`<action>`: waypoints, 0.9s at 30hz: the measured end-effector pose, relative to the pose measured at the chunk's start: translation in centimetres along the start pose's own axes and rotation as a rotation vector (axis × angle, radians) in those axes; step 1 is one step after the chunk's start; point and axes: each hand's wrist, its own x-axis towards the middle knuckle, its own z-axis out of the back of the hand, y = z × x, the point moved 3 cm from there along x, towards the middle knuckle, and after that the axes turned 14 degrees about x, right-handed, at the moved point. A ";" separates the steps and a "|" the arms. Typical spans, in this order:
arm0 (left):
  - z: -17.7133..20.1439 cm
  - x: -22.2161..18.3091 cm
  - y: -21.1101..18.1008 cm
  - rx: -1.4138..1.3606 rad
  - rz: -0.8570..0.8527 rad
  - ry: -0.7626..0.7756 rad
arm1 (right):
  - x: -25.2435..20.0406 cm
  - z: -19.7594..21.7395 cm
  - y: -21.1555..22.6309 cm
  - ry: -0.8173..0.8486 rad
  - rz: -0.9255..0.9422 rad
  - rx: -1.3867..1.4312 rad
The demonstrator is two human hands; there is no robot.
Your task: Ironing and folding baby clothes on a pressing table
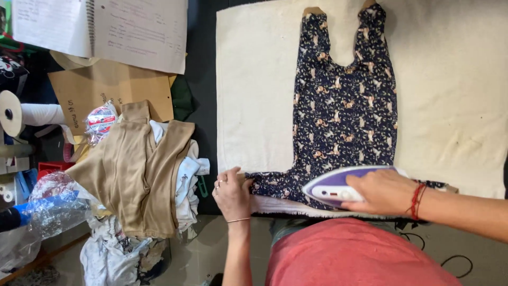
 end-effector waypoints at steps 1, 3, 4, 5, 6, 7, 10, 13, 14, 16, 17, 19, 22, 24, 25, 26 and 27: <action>1.8 -0.2 -1.3 0.026 -0.064 -0.279 | 0.1 0.4 -0.1 -0.044 0.047 -0.028; 4.3 -1.3 -3.5 0.054 -0.127 -0.561 | 0.4 1.8 -0.4 -0.091 0.098 -0.057; 4.9 -1.9 -4.8 -0.068 -0.291 -0.511 | 0.5 3.2 -0.8 -0.236 0.066 -0.003; 5.5 -2.9 -6.3 -0.195 -0.459 -0.452 | 0.3 4.3 -1.3 -0.379 0.029 0.057; 4.2 -3.7 -6.6 -0.197 -0.462 -0.449 | 0.1 4.8 -1.3 -0.378 0.025 0.059; 2.8 -4.5 -7.2 -0.250 -0.595 -0.350 | -0.1 5.2 -1.8 -0.373 -0.107 0.137; 2.0 -5.4 -7.5 -0.325 -0.691 -0.245 | -1.4 5.0 -0.8 -0.253 -0.227 0.240; 1.9 -5.0 -6.6 -0.362 -0.678 -0.204 | -1.6 1.1 -0.7 -0.095 -0.129 0.180; 1.7 -4.8 -6.2 -0.374 -0.695 -0.164 | -1.4 -0.5 -0.9 -0.049 -0.043 0.094; 2.9 -3.6 -5.8 -0.548 -0.661 -0.098 | -1.4 -0.3 -1.5 -0.113 -0.054 0.079; 3.4 -2.8 -5.5 -0.722 -0.619 -0.020 | -1.3 -0.2 -1.7 -0.167 -0.065 0.064; 4.0 -1.3 -5.2 -0.738 -0.522 -0.013 | -1.5 1.7 -1.4 -0.246 -0.191 0.259; 4.0 2.0 -6.2 -0.788 -0.349 0.002 | -1.6 3.5 -2.2 -0.374 -0.362 0.838; 4.4 5.2 -8.1 -0.823 -0.299 0.010 | -1.4 3.7 -2.5 -0.437 -0.413 1.233; 4.9 7.0 -9.7 -0.827 -0.327 0.045 | -1.3 3.8 -2.5 -0.518 -0.365 1.459; 5.5 8.8 -11.4 -0.830 -0.356 0.080 | -1.2 3.9 -2.4 -0.602 -0.306 1.686; 5.9 11.2 -13.5 -0.831 -0.367 0.077 | -1.1 3.5 -2.1 -0.613 -0.303 1.691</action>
